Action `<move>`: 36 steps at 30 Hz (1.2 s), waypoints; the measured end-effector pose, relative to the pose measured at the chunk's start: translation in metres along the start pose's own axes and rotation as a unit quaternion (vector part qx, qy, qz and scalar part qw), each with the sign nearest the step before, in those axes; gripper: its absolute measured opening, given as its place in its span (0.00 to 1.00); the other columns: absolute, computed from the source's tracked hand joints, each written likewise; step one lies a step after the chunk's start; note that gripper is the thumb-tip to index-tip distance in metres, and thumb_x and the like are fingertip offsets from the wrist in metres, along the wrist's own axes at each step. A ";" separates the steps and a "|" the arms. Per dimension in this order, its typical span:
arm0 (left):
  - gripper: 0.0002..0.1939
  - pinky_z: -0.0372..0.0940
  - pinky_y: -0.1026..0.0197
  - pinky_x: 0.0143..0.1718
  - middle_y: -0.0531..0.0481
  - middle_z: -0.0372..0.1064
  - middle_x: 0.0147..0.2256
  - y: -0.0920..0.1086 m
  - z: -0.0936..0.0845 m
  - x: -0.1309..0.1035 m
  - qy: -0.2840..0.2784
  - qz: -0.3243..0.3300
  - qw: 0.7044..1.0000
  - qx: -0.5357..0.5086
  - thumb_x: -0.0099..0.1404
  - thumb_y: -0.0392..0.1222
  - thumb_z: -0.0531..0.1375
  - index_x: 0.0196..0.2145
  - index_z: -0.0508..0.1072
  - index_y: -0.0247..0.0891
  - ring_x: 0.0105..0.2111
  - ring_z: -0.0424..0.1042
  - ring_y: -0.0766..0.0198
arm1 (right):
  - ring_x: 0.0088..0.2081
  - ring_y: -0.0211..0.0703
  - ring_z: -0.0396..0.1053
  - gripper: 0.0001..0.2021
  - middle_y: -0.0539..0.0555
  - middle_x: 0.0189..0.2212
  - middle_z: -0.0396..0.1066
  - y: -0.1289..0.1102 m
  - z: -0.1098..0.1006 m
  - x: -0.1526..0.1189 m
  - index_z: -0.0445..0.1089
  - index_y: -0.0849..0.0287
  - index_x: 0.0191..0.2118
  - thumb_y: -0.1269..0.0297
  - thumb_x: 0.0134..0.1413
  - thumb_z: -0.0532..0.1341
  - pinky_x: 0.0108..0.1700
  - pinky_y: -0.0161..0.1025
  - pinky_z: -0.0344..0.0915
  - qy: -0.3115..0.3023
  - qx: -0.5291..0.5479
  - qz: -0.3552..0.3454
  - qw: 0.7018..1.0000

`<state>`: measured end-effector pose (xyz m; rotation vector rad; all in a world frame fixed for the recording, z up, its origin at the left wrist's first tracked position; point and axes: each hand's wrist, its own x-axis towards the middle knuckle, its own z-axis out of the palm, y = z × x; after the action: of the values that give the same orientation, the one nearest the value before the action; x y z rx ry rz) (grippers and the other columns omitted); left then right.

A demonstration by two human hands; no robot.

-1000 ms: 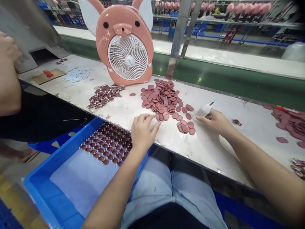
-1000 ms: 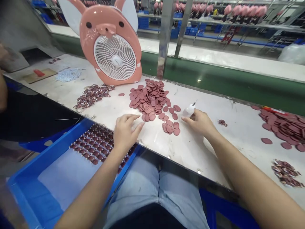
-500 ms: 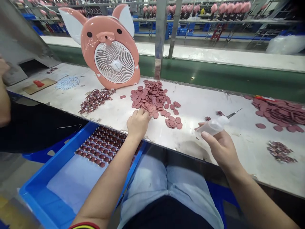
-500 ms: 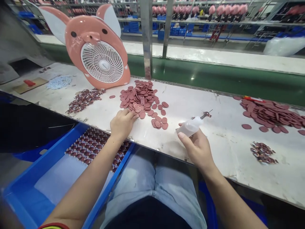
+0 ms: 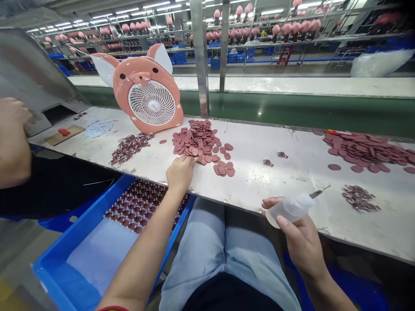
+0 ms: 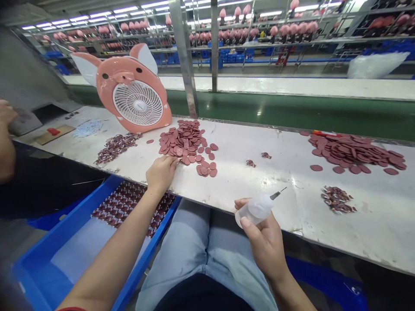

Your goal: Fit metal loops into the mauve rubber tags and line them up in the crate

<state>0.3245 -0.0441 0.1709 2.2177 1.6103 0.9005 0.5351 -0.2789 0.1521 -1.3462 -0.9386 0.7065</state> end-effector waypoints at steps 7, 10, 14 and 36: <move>0.21 0.64 0.63 0.27 0.49 0.75 0.27 0.035 -0.032 -0.052 -0.059 -0.080 0.962 -0.255 0.69 0.57 0.54 0.35 0.77 0.37 0.25 0.69 0.63 | 0.29 0.41 0.69 0.13 0.51 0.34 0.71 -0.014 0.030 0.009 0.66 0.52 0.45 0.58 0.56 0.66 0.30 0.38 0.70 -0.034 0.058 0.019 0.998; 0.19 0.62 0.64 0.23 0.50 0.74 0.23 0.050 -0.041 -0.081 -0.137 -0.086 0.933 -0.322 0.65 0.56 0.60 0.29 0.79 0.38 0.21 0.67 0.64 | 0.29 0.39 0.68 0.15 0.51 0.34 0.71 -0.025 0.049 0.017 0.67 0.54 0.40 0.58 0.50 0.71 0.31 0.36 0.68 -0.076 0.066 0.049 0.994; 0.12 0.64 0.64 0.27 0.48 0.76 0.27 0.058 -0.048 -0.114 -0.204 -0.100 0.880 -0.416 0.65 0.49 0.63 0.29 0.81 0.41 0.25 0.70 0.64 | 0.29 0.39 0.67 0.17 0.50 0.30 0.71 -0.030 0.069 0.016 0.66 0.55 0.39 0.58 0.49 0.72 0.31 0.35 0.66 -0.113 0.099 0.114 0.982; 0.16 0.70 0.62 0.34 0.46 0.82 0.34 0.033 -0.028 -0.173 -0.093 -0.275 0.685 -0.668 0.51 0.49 0.74 0.35 0.78 0.41 0.32 0.78 0.61 | 0.22 0.38 0.61 0.30 0.49 0.32 0.69 -0.026 0.077 -0.021 0.52 0.44 0.57 0.41 0.55 0.62 0.21 0.35 0.64 -0.102 0.040 0.256 0.960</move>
<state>0.2988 -0.2191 0.1529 0.6897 0.8139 1.0465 0.4557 -0.2630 0.1731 -1.4778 -0.7117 1.2858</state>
